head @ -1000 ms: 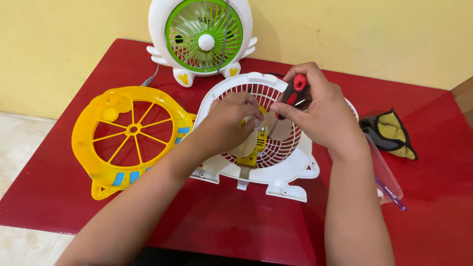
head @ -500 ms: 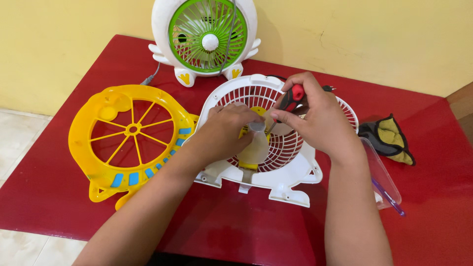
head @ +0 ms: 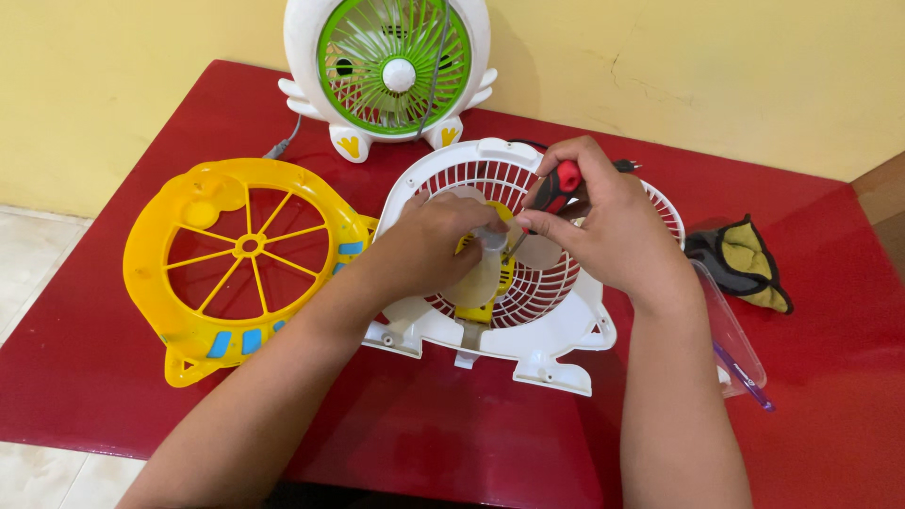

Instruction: The person disassembles a small electric fan by removing the front grille and then uses a screwdriver to loosen the central nut on the fan blade. After adjusting the blade, they reattach the front grille to complete the reassembly.

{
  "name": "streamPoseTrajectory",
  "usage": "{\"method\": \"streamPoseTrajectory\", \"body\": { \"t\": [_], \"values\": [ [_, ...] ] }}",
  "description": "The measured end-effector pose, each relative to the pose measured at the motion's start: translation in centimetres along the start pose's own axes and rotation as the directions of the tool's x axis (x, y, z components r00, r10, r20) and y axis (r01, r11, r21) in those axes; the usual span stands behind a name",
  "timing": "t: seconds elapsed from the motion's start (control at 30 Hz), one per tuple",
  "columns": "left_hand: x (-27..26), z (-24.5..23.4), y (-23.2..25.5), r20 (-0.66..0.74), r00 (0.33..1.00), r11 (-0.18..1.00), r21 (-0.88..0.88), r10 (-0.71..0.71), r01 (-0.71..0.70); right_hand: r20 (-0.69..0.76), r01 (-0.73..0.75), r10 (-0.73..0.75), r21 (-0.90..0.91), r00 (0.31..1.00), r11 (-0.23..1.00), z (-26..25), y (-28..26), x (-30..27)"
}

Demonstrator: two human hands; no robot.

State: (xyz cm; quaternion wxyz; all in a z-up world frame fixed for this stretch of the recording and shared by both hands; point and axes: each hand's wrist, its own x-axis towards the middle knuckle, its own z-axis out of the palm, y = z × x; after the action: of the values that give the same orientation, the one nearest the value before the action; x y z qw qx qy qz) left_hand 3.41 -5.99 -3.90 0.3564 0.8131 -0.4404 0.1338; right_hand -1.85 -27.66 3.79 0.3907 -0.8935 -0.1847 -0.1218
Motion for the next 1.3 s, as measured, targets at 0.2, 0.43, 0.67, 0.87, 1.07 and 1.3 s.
{"method": "streamPoseTrajectory", "body": {
  "t": [0.2,0.43,0.67,0.87,1.07,1.3],
  "values": [
    [1.3,-0.5,-0.6,0.154,0.988,1.0,0.028,0.006,-0.011,0.032,0.028,-0.025,-0.092,0.999,0.995,-0.3,-0.5,-0.4],
    [2.0,-0.3,-1.6,0.221,0.974,0.998,-0.052,0.058,-0.048,0.011,0.075,-0.074,-0.108,0.997,0.991,-0.7,-0.4,-0.6],
    [1.5,-0.1,-1.6,0.112,0.985,0.991,-0.041,0.132,-0.128,0.021,0.067,-0.066,-0.093,0.998,0.993,-0.8,-0.5,-0.5],
    [1.3,-0.1,-1.4,0.097,0.987,0.991,-0.028,0.131,-0.129,0.024,0.058,-0.056,-0.065,0.998,0.996,-0.8,-0.6,-0.5],
    [1.2,-0.1,-1.5,0.076,0.985,0.987,-0.054,0.153,-0.149,0.03,0.023,-0.021,-0.046,0.999,0.999,-0.8,-0.2,-0.6],
    [1.4,-0.8,-0.7,0.11,0.986,0.992,-0.042,0.127,-0.123,0.027,0.084,-0.082,-0.107,0.996,0.991,-0.6,-0.7,-0.4]
  ]
}}
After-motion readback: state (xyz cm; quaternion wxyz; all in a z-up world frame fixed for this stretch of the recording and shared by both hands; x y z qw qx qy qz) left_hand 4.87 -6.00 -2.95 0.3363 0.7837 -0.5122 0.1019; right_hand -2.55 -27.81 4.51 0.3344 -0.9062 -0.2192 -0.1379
